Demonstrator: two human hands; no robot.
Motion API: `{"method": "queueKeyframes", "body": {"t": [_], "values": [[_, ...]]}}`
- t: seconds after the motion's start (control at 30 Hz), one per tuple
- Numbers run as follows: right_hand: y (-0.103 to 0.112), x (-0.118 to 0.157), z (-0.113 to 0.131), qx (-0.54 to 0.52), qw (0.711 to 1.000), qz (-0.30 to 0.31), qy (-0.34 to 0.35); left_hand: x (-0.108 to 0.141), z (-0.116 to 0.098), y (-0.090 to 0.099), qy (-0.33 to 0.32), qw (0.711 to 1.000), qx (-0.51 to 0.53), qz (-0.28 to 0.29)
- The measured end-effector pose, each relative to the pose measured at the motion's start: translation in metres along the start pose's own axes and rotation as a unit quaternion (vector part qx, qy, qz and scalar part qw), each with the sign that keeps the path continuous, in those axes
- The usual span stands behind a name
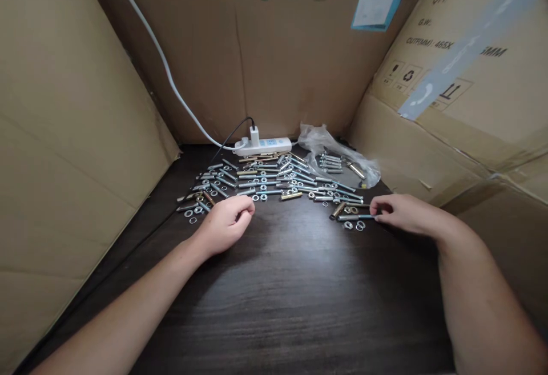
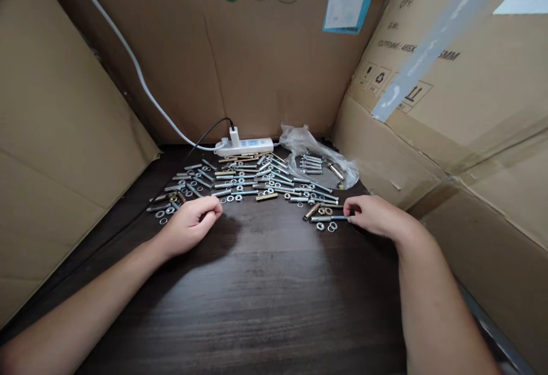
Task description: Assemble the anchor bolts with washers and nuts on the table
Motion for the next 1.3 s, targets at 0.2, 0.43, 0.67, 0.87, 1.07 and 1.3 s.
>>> {"method": "queueKeyframes", "body": {"t": [0.2, 0.43, 0.67, 0.87, 1.07, 1.3], "values": [[-0.002, 0.001, 0.013, -0.016, 0.999, 0.014, 0.026, 0.0, -0.002, 0.0, -0.002, 1.0, -0.002, -0.001], [-0.004, 0.0, 0.023, -0.026, 0.999, 0.019, 0.043, 0.0, 0.0, -0.002, 0.004, 1.0, -0.002, 0.008], [0.001, 0.003, 0.032, -0.012, 0.996, -0.013, 0.083, 0.002, -0.007, -0.006, 0.002, 0.999, 0.012, 0.03], [-0.011, 0.007, 0.042, -0.044, 0.996, 0.04, 0.066, 0.002, -0.008, -0.009, 0.003, 0.999, 0.01, 0.039], [-0.01, 0.019, 0.058, -0.077, 0.993, 0.045, 0.082, 0.005, -0.009, -0.016, 0.014, 0.998, 0.005, 0.064], [-0.014, 0.023, 0.042, -0.044, 0.997, 0.032, 0.048, 0.005, -0.009, -0.017, 0.013, 0.997, 0.003, 0.07]]}}
Point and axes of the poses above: each hand's wrist, its own x-axis away from the middle knuckle, its own y-axis out of the back of the hand, z = x × y, the point moved 9 cm from there along -x, towards the middle knuckle, and after that the axes turned 2 degrees about -x, right-handed, at the moved point
